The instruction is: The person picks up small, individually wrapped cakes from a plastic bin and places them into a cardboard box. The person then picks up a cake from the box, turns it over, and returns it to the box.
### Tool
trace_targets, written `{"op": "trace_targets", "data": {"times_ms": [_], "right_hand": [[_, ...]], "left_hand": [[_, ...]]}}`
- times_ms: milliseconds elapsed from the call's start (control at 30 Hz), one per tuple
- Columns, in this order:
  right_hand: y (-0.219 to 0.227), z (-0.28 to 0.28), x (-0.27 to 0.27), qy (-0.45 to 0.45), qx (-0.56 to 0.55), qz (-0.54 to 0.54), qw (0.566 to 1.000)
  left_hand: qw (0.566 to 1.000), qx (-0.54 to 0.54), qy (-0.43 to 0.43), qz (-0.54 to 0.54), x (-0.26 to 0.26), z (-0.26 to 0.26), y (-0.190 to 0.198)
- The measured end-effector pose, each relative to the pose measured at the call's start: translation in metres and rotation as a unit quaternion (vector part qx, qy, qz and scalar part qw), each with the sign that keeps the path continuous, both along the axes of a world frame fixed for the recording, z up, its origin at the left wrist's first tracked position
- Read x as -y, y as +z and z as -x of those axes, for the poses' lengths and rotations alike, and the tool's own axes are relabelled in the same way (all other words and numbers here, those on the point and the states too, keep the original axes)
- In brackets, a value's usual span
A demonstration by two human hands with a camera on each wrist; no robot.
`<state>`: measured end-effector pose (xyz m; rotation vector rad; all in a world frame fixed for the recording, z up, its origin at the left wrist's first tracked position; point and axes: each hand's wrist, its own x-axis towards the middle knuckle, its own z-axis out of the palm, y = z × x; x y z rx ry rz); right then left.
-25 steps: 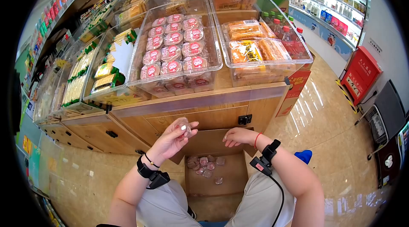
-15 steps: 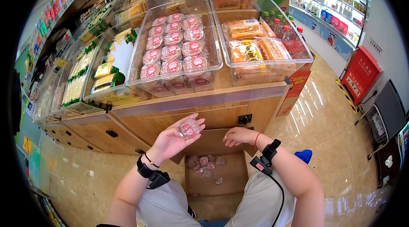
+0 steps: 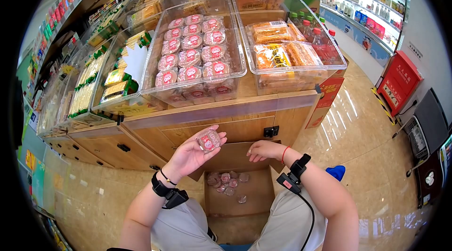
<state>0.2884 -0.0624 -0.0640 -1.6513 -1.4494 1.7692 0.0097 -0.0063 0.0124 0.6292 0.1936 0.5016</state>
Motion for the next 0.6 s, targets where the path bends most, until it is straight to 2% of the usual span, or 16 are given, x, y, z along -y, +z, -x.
{"op": "trace_targets", "data": {"times_ms": [600], "right_hand": [[-0.0036, -0.0014, -0.0013, 0.002, -0.001, 0.002, 1.000]], "left_hand": [[0.999, -0.016, 0.009, -0.029, 0.0008, 0.0005, -0.0003]]}}
